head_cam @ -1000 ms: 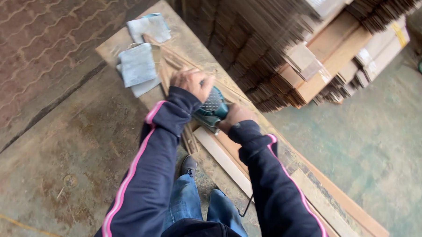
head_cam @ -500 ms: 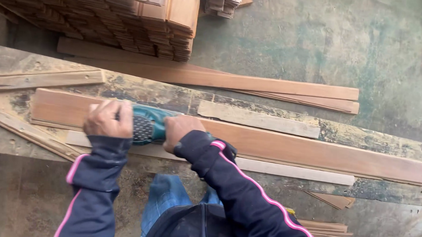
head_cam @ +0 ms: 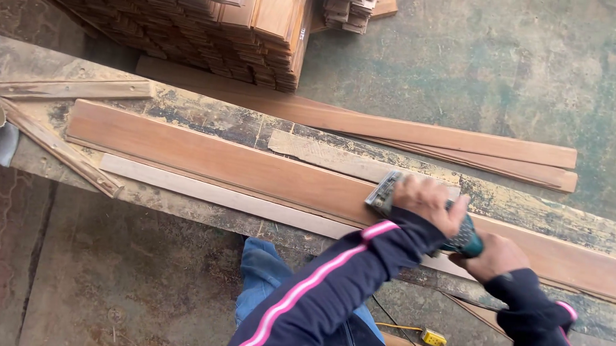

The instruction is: Sanding wooden planks using an orbital sander.

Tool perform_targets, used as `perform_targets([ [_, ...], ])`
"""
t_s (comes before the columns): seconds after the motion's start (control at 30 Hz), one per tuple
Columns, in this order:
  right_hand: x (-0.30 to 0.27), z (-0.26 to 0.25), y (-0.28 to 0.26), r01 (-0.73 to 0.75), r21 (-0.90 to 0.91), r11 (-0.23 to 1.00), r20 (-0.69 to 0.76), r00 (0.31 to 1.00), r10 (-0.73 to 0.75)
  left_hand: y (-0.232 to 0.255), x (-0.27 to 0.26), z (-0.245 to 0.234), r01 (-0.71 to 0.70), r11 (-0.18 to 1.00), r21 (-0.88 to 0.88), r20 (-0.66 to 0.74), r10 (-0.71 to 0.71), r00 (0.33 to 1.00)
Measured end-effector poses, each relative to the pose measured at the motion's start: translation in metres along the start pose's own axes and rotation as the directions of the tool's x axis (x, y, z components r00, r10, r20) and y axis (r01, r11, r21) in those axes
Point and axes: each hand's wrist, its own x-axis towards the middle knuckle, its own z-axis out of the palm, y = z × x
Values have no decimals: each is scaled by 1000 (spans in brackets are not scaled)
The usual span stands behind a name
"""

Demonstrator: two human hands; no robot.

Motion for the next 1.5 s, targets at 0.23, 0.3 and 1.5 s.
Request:
perform_targets([
  [0.23, 21, 29, 120, -67, -50, 997, -2, 998, 67, 44, -16, 77, -72, 997, -8, 244, 72, 967],
  [0.3, 32, 28, 121, -81, -111, 991, -21, 997, 79, 36, -18, 84, -53, 997, -48, 209, 62, 976],
  [1.5, 7, -59, -750, 702, -246, 668, 153, 709, -688, -491, 56, -545, 197, 926, 322, -275, -108, 955],
])
